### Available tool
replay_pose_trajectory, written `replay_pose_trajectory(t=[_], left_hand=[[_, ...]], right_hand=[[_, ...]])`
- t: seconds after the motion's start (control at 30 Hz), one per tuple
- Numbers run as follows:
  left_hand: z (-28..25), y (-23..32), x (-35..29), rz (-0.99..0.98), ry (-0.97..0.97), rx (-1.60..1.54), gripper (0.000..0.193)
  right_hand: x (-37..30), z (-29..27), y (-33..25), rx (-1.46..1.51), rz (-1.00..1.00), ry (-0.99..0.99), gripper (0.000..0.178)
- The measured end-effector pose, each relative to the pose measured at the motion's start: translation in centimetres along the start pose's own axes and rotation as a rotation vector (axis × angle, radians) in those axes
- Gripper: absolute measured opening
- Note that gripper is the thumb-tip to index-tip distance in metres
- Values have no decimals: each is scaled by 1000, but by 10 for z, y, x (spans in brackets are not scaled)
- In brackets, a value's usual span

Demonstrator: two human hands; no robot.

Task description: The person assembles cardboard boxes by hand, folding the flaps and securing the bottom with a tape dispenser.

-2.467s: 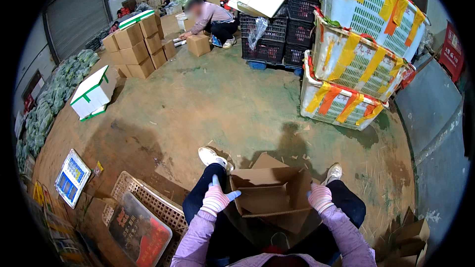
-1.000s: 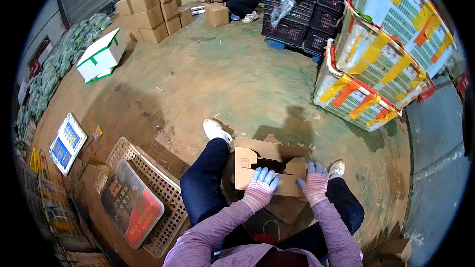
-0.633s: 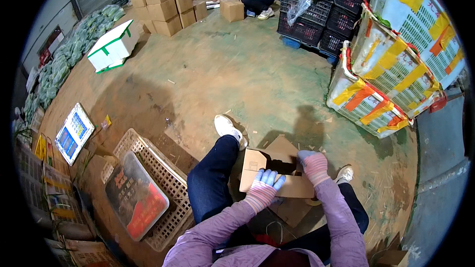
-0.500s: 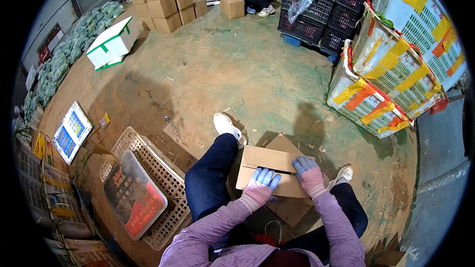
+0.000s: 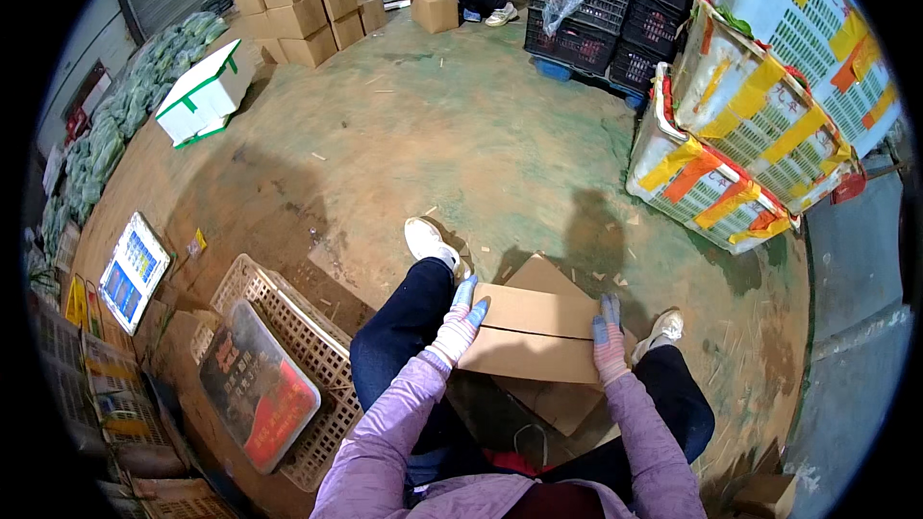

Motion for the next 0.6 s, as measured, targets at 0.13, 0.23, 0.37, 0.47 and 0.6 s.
replay_pose_trajectory(t=[0.13,0.23,0.37,0.47,0.6], left_hand=[[1,14,-8,-31,42,33,46],[10,11,-11,21,80,151,42],[10,21,-11,188,134,330,43],[5,19,-14,68,85,277,43],[7,18,-12,114,107,262,42]], right_hand=[[17,-2,10,117,22,-71,48],[8,-8,9,-74,-51,-41,45],[6,-10,74,187,311,25,44],[-30,-36,115,-95,362,479,21],[-102,30,181,-851,269,-502,33]])
Point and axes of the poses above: each hand's wrist, its own x-axis towards the middle knuckle, its own z-axis out of the palm, y = z × x, the point moved 7 cm from there along x, towards the middle knuckle, and after that the axes turned 7 degrees about y, right-handed, at the moved point
